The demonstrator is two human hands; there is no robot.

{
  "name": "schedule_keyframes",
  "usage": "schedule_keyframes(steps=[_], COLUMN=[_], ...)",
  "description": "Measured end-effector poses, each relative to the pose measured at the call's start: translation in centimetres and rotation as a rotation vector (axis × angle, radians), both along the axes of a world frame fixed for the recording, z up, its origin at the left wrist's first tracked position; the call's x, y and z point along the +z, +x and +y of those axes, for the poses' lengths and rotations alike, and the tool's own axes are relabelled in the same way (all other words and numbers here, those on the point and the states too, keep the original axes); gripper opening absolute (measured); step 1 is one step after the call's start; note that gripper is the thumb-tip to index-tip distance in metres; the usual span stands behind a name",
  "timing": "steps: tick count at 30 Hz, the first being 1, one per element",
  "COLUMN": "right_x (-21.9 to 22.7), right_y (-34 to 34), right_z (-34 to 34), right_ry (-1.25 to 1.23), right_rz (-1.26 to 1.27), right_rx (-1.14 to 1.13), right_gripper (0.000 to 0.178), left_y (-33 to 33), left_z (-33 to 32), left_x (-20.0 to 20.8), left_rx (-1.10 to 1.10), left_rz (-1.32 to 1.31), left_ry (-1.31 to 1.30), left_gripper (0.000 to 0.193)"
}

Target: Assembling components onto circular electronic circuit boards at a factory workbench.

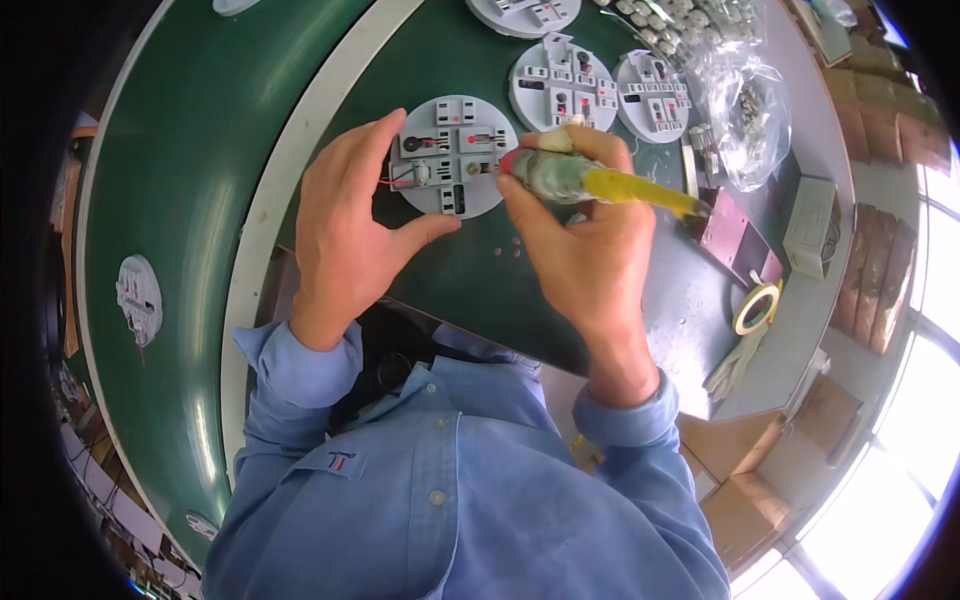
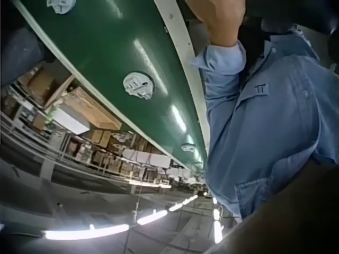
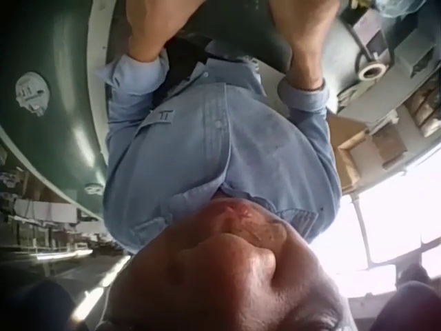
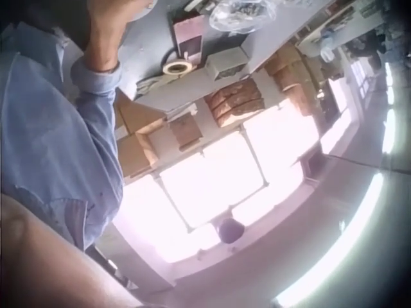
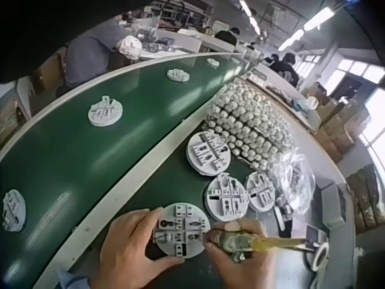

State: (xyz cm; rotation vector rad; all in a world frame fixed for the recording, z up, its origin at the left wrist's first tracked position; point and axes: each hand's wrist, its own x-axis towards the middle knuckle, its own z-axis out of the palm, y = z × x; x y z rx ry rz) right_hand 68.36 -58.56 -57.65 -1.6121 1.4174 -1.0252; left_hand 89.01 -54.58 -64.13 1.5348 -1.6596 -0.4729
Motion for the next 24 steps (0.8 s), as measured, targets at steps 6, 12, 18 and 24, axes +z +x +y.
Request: schedule_keyframes(steps=[6, 12, 18, 24], right_x=[-0.8, -0.3, -0.6, 4.0], right_y=[1.5, 2.3, 0.2, -8.3], right_z=[-1.1, -1.2, -2.2, 1.3], right_ry=[-0.062, -0.060, -0.086, 0.112], right_rz=[0.269, 0.380, 0.358, 0.601], right_rx=[0.178, 0.206, 0.170, -0.232], right_gripper=[0.047, 0.044, 0.043, 0.057], left_y=[0.6, 0.9, -0.1, -0.4], left_z=[-0.9, -1.2, -1.8, -2.9], left_x=[-0.6, -0.1, -0.6, 0.0], left_rx=[-0.019, -0.016, -0.039, -0.010], left_rz=[-0.014, -0.047, -0.036, -0.015], left_ry=[-0.016, -0.013, -0.005, -0.199], left_gripper=[0.099, 0.100, 0.095, 0.081])
